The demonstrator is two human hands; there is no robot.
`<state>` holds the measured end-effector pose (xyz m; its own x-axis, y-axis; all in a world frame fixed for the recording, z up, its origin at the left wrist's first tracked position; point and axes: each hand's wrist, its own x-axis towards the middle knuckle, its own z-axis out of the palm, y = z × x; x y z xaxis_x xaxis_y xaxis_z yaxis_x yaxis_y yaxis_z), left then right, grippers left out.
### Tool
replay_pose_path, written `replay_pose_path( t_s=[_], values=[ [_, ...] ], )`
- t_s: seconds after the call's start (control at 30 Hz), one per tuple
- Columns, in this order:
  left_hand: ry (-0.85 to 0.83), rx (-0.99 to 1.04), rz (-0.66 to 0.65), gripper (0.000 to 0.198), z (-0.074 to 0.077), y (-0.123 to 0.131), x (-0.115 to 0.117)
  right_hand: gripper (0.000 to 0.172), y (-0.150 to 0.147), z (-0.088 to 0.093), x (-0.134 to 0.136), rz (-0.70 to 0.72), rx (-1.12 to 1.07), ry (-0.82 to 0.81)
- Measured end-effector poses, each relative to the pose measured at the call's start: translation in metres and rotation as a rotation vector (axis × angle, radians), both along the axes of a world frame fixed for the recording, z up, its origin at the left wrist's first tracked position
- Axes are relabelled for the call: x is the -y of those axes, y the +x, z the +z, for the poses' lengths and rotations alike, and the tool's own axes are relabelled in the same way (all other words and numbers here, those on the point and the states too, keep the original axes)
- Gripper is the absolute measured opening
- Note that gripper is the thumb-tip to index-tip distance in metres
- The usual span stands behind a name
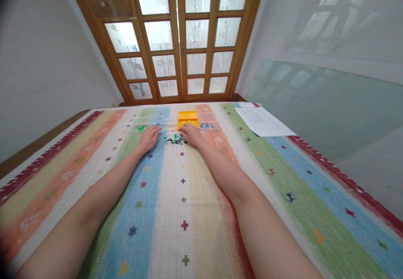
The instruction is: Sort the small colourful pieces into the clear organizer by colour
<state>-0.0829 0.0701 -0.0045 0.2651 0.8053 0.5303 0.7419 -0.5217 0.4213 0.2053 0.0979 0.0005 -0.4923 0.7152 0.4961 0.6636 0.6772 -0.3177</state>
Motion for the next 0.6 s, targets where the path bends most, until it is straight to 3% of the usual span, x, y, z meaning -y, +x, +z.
replay_pose_path(
  t_s=[0.3, 0.6],
  values=[
    [-0.096, -0.152, -0.208, 0.034, 0.002, 0.012, 0.010, 0.023, 0.000, 0.001, 0.003, -0.009, 0.000, 0.007],
    [-0.066, -0.248, -0.205, 0.037, 0.001, 0.022, 0.014, 0.024, 0.000, -0.005, -0.003, -0.006, -0.014, -0.008]
  ],
)
